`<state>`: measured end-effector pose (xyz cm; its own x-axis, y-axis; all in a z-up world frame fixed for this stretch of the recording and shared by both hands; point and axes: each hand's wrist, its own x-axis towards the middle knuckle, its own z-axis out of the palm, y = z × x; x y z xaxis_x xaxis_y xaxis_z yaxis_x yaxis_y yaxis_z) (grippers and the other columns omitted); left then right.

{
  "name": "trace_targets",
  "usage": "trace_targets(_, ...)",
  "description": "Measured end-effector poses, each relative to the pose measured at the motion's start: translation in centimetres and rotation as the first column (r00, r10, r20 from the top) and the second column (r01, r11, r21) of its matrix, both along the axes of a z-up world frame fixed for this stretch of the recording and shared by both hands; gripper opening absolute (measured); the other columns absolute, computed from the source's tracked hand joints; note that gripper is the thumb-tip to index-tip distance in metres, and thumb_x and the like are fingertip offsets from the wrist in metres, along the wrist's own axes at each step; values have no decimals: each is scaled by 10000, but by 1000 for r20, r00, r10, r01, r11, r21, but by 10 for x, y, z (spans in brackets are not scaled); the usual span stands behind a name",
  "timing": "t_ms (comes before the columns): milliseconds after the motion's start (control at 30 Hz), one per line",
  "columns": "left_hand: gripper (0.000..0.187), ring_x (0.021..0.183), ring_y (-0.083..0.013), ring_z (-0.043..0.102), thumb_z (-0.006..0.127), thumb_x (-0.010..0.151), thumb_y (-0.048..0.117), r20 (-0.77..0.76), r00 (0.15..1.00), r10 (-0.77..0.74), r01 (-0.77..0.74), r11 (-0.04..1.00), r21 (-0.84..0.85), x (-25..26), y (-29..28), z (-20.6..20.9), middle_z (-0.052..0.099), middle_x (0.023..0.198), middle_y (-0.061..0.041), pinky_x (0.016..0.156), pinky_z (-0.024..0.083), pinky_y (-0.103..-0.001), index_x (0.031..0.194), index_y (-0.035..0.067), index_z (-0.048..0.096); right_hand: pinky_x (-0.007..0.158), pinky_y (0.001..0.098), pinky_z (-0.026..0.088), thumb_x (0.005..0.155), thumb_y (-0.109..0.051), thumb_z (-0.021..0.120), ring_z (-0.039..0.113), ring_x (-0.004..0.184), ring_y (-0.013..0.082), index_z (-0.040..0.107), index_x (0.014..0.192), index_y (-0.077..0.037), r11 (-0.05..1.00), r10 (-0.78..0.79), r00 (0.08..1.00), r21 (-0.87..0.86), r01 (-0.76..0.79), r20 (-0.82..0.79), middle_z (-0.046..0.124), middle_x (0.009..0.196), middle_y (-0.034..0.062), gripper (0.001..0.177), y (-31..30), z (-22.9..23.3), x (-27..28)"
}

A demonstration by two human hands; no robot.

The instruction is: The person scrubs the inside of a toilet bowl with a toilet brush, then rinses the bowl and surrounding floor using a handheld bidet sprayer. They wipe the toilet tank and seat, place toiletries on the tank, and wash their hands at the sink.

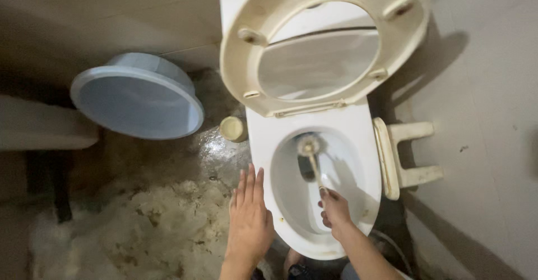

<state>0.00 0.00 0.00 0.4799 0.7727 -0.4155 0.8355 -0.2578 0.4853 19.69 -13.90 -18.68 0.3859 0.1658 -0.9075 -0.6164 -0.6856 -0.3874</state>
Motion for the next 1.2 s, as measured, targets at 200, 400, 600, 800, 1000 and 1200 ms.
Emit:
trace_targets(200,817,1546,-359,89,495,815,-8,39,989,-142,140,989,49,30,37,-5,131,1670,-187,1223,138,-521,1570,32,185,442,350,332,1025,-341,601,424,519,166,611,1450,-133,989,-120,990,-74,125,74,645,878,130,473,10,-5,-29)
trace_targets(400,790,1545,-367,83,542,848,52,107,943,-315,306,947,94,40,74,-1,130,1671,-192,1219,120,-542,1565,26,210,963,464,524,1013,-316,509,673,1124,400,564,1418,-143,621,773,523,-260,-739,359,714,1188,216,444,-45,12,-57)
trace_targets(600,806,1540,-369,58,553,855,85,43,914,-403,404,914,-34,36,115,10,121,1718,-176,1209,139,-526,1596,73,234,929,408,581,1048,-313,461,786,1027,231,573,1424,-227,481,839,541,-386,-787,-58,785,1087,116,401,-90,68,-30)
trace_targets(800,802,1581,-387,69,550,863,99,4,854,-519,519,854,-11,33,144,0,132,1712,-167,1200,122,-532,1597,72,227,948,482,517,993,-351,503,680,1082,392,580,1403,-176,697,710,568,-303,-650,416,699,1181,226,453,-21,34,-81)
trace_targets(1000,813,1532,-390,100,594,812,92,61,783,-619,616,786,54,39,152,-8,179,1640,-209,1211,149,-525,1536,3,234,932,491,560,1027,-384,409,716,1039,393,529,1460,-211,652,745,633,-432,-623,212,740,1085,212,481,3,4,-76)
trace_targets(1200,805,1554,-398,117,595,813,46,191,744,-641,625,768,142,41,146,-1,203,1650,-225,1231,186,-517,1547,-11,268,806,339,607,1047,-353,479,753,861,179,444,1475,-244,442,885,464,-353,-825,23,784,986,66,443,-146,-6,-59)
